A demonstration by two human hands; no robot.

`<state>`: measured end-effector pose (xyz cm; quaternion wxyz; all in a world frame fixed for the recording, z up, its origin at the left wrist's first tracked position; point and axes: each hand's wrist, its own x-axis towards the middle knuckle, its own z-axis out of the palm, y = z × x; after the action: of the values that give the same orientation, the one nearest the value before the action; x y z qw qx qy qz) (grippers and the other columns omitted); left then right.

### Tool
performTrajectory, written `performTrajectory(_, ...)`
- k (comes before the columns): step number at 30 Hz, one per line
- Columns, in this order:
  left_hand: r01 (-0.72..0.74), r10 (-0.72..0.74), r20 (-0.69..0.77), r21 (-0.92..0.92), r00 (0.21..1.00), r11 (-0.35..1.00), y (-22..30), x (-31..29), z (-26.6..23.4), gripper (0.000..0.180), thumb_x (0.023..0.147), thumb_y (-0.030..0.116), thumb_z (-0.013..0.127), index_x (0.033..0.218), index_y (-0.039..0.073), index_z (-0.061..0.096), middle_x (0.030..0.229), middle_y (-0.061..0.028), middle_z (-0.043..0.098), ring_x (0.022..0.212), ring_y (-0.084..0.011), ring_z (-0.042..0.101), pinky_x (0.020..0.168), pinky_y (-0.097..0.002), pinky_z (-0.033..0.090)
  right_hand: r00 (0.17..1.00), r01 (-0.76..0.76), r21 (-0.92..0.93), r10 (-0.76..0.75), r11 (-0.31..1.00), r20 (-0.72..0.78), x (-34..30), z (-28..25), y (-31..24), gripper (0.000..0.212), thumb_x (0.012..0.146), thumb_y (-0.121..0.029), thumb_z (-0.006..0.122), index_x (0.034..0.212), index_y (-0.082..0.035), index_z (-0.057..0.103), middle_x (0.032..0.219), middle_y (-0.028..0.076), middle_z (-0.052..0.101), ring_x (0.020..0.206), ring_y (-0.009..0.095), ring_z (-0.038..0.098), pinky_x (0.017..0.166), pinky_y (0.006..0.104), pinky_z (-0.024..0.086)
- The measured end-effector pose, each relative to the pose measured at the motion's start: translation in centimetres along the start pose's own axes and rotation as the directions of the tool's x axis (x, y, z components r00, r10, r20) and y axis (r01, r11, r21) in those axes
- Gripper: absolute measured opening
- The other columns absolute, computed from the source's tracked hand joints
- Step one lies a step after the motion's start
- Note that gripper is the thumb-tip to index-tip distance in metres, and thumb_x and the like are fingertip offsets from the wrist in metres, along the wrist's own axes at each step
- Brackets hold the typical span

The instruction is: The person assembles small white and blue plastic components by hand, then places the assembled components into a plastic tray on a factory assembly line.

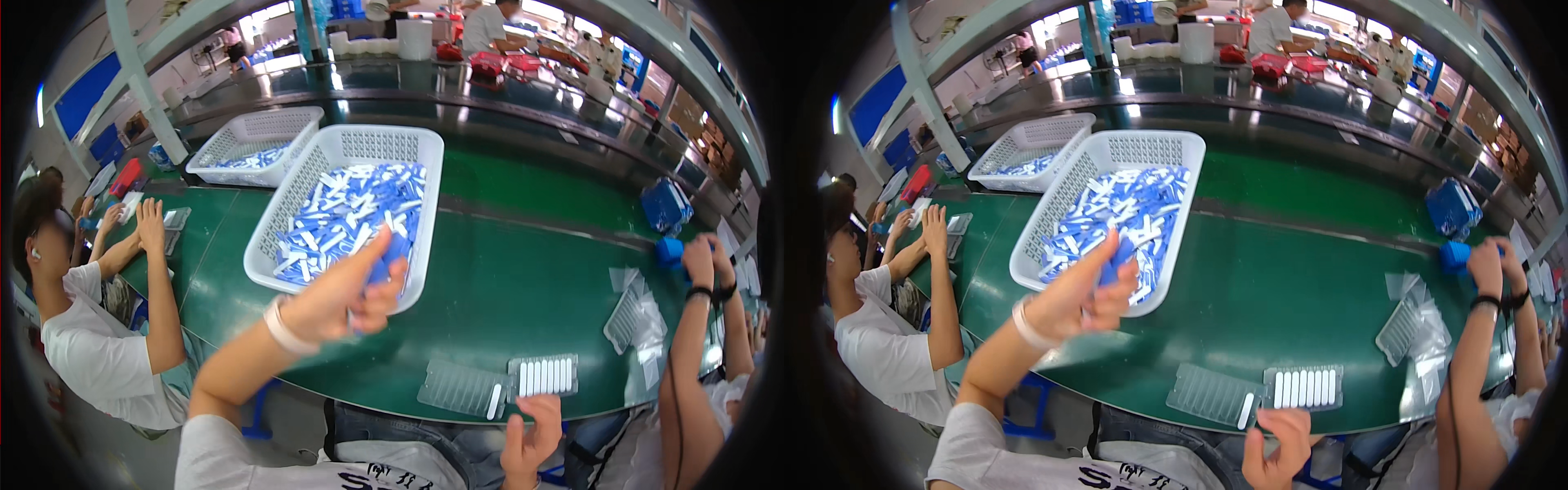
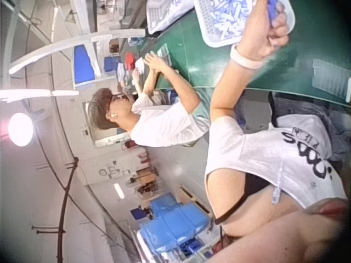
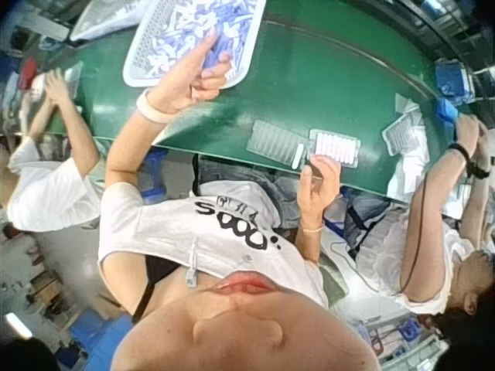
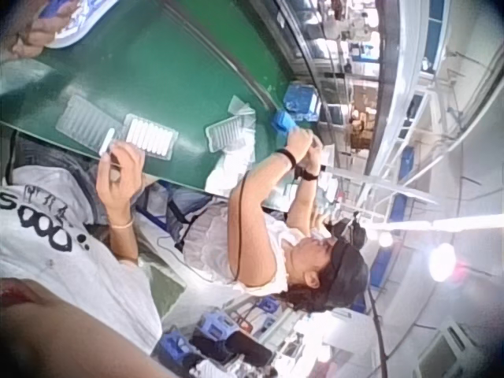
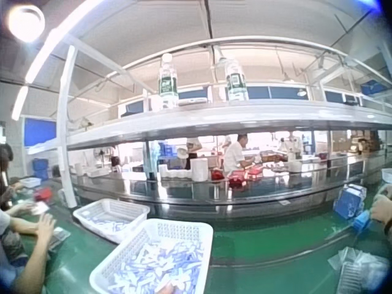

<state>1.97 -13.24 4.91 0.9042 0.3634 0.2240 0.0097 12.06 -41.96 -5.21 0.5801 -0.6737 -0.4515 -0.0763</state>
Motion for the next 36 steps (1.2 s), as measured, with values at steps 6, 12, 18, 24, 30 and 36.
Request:
performTrajectory(6,0.26,-0.251,0.173,-0.031,0.952,0.965,-7.7,-0.9,1.1,0.054,0.095,0.056,0.023,0.079,0.008,0.043,0.055,0.0038,0.032,0.04,-0.0035,0.022,0.033,-0.0195,0.019,0.946,-0.304,0.244,0.26,0.921,0.196,5.9,4.6,-2.2,0.021,0.074,-0.006,0.07,0.093,-0.002,0.063,0.086,0.008,0.063,0.068,0.011,0.053,0.053,0.0216,0.036)
performTrajectory(12,0.355,-0.349,0.145,-0.016,0.926,0.935,-10.2,-0.5,1.3,0.052,0.096,0.053,0.028,0.083,0.005,0.046,0.056,0.0046,0.032,0.041,-0.003,0.022,0.036,-0.0193,0.018,0.803,-0.586,0.296,0.489,0.754,0.341,5.2,5.5,-1.6,0.016,0.077,-0.007,0.071,0.089,-0.002,0.063,0.074,0.001,0.063,0.06,0.005,0.05,0.049,0.0185,0.032)
performTrajectory(18,0.245,-0.262,0.136,0.129,0.956,0.961,-11.4,-0.4,0.8,0.032,0.097,0.033,0.044,0.097,0.001,0.051,0.062,0.0038,0.039,0.044,-0.0025,0.026,0.039,-0.0193,0.02,0.753,-0.658,0.369,0.566,0.656,0.335,4.8,4.5,-1.3,0.009,0.086,-0.003,0.062,0.091,0.004,0.062,0.075,0.006,0.066,0.062,0.006,0.057,0.057,0.0162,0.042)
performTrajectory(24,0.233,-0.253,0.115,0.161,0.961,0.959,-11.9,-0.4,0.4,0.024,0.096,0.024,0.047,0.093,0.0,0.05,0.059,0.0021,0.038,0.044,-0.0042,0.027,0.038,-0.0215,0.02,0.689,-0.722,0.481,0.573,0.497,0.443,4.3,3.3,-0.9,0.018,0.088,0.0,0.056,0.103,0.005,0.063,0.087,0.01,0.065,0.075,0.009,0.058,0.065,0.0197,0.047)
performTrajectory(30,0.319,-0.34,0.152,0.146,0.928,0.936,-11.6,-0.3,0.4,0.023,0.095,0.024,0.047,0.097,0.001,0.049,0.06,-0.0002,0.04,0.043,-0.0044,0.026,0.037,-0.0207,0.02,0.757,-0.654,0.546,0.447,0.524,0.478,4.0,2.9,0.1,0.017,0.084,0.006,0.057,0.1,0.005,0.064,0.087,0.009,0.064,0.079,0.011,0.057,0.067,0.0213,0.045)
performTrajectory(36,0.303,-0.301,0.099,-0.005,0.948,0.953,-12.0,-0.2,0.2,0.025,0.095,0.021,0.045,0.11,0.003,0.043,0.064,-0.0087,0.048,0.041,-0.0043,0.027,0.035,-0.0202,0.019,0.815,-0.557,0.168,0.497,0.813,0.297,5.5,0.2,1.4,0.005,0.076,-0.001,0.066,0.077,0.0,0.062,0.086,0.01,0.063,0.075,0.016,0.056,0.068,0.0284,0.042)
